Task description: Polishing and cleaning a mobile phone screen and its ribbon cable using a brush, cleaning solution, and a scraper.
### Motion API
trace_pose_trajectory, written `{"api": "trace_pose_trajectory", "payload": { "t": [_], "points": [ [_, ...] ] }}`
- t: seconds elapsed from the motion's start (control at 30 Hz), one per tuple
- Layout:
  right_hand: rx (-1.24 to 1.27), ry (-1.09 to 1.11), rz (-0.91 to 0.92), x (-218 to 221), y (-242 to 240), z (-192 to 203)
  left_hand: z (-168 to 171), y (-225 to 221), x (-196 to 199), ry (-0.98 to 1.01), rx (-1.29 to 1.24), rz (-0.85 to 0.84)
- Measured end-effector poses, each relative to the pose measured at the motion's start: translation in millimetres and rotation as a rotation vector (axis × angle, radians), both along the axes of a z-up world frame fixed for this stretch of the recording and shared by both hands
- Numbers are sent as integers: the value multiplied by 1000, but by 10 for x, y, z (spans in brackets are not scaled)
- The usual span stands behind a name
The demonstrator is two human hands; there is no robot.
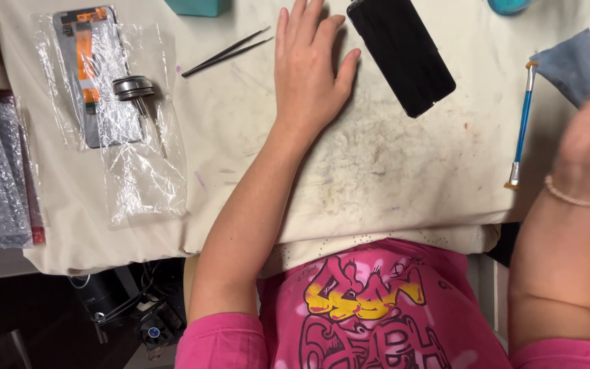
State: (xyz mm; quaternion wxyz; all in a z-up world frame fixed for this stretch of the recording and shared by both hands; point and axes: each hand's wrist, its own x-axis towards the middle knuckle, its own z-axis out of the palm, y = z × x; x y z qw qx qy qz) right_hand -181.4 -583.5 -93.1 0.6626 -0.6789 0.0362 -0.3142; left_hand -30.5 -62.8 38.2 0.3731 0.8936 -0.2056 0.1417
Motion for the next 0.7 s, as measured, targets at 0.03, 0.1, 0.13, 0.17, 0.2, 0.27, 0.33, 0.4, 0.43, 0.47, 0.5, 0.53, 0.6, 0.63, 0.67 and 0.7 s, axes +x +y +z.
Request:
{"api": "trace_pose_trajectory", "payload": {
  "t": [0.03, 0.1, 0.13, 0.17, 0.2, 0.27, 0.33, 0.4, 0.43, 0.47, 0.5, 0.53, 0.6, 0.63, 0.67, 0.7],
  "points": [
    [190, 84, 37, 122, 779, 515, 0, -4, 7, 5, -1, -18],
    [383, 173, 63, 265, 1960, 1453, -17, -11, -3, 17, -2, -42],
    [396, 285, 139, 386, 2330, 1692, -27, -13, 0, 22, 18, -67],
    [413, 397, 212, 506, 2699, 1932, -35, -15, 2, 28, 38, -93],
    [414, 399, 209, 643, 2826, 1911, -57, -18, 2, 30, 38, -95],
    [102, 539, 338, 933, 3082, 1876, -91, -21, 14, 52, 126, -157],
    [-57, 485, 285, 1168, 3126, 1610, -106, -26, 18, 42, 170, -173],
    [-214, 428, 236, 1310, 3195, 1517, -114, -19, 20, 33, 216, -184],
    [-362, 381, 306, 1326, 3237, 1554, -118, -16, 18, 34, 235, -186],
    [-513, 330, 376, 1354, 3272, 1597, -120, -20, 28, 32, 251, -188],
    [-515, 325, 379, 1385, 3265, 1587, -125, -28, 40, 28, 251, -183],
    [-651, 241, 304, 1400, 3261, 1569, -135, -33, 33, 29, 252, -180],
    [-783, 153, 233, 1439, 3221, 1512, -143, -39, 18, 30, 254, -175],
    [-800, 167, 145, 1464, 3187, 1476, -137, -39, 10, 27, 263, -172],
    [-815, 178, 54, 1502, 3151, 1448, -123, -41, 15, 21, 271, -170],
    [-814, 173, 55, 1449, 3202, 1475, -140, -40, 10, 17, 273, -167]
  ]
}}
